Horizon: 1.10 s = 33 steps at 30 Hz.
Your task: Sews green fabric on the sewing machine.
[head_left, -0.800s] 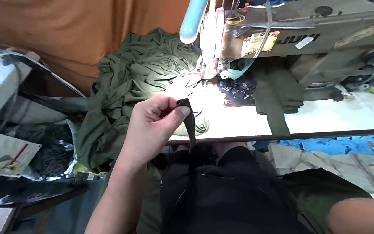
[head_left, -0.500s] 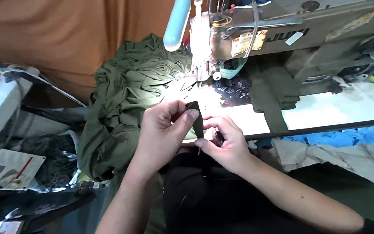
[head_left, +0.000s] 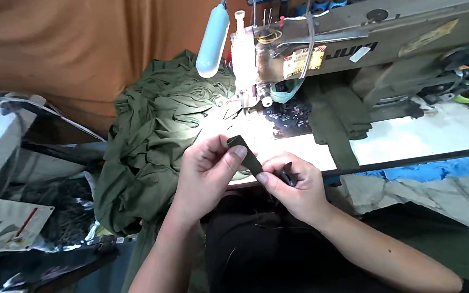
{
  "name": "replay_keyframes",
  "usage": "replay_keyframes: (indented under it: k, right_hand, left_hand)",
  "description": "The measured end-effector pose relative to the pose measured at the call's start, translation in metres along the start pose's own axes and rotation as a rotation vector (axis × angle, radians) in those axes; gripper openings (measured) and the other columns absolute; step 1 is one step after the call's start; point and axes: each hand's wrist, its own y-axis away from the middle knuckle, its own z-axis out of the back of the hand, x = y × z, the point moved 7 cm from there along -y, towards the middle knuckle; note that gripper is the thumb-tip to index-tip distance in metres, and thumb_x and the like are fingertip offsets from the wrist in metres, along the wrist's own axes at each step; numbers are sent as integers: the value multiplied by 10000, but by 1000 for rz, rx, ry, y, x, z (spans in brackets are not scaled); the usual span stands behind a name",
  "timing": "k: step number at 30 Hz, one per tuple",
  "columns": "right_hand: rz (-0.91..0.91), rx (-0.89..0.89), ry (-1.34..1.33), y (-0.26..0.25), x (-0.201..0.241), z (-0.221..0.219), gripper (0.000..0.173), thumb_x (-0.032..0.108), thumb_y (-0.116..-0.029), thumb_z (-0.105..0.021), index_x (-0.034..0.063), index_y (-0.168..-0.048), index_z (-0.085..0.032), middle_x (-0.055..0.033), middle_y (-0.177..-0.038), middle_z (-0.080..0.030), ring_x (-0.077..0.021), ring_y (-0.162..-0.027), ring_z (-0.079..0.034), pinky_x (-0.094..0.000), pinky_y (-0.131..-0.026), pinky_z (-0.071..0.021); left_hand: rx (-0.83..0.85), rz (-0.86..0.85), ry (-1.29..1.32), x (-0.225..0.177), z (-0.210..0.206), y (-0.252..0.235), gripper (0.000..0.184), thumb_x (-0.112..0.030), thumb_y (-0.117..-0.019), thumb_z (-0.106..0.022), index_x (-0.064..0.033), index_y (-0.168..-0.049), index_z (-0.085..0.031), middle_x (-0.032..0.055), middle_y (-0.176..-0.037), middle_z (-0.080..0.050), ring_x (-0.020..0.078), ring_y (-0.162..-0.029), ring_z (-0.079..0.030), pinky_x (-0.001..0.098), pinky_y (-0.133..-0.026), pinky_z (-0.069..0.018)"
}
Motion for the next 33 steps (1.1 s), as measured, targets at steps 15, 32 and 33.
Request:
replay_keyframes:
  k: [15, 32, 33]
  right_hand:
    - [-529, 134, -54, 38, -37, 0, 145, 46, -904, -605, 50, -1033, -670, 121, -772, -603, 103, -612, -495, -70, -552, -413]
    - [-777, 646, 562, -2, -110, 5, 259, 119, -1057, -476, -35, -1115, -676, -171, -966, -664, -253, -923, -628, -425, -842, -503]
    - [-785, 643, 571, -5, -112, 5, 261, 124, -1060, -475, -36, -1108, -675, -168, -961, -659, -251, -922, -624, -422, -843, -500]
  left_hand:
    - [146, 163, -12, 39, -4, 14, 139, 25, -882, -636, -106, -919, -662, -55, -794, -712, 32, -693, -700, 215, -650, -619]
    - [462, -37, -977, 165, -34, -24, 179, -128, -987, -591, -36, -995, -745, 161, -1045, -724, 347, -1053, -689, 583, -950, -501]
    - [454, -58, -1010, 167, -35, -24, 198, -138, -989, -577, -39, -1006, -748, 171, -1092, -721, 361, -1106, -674, 602, -989, -474]
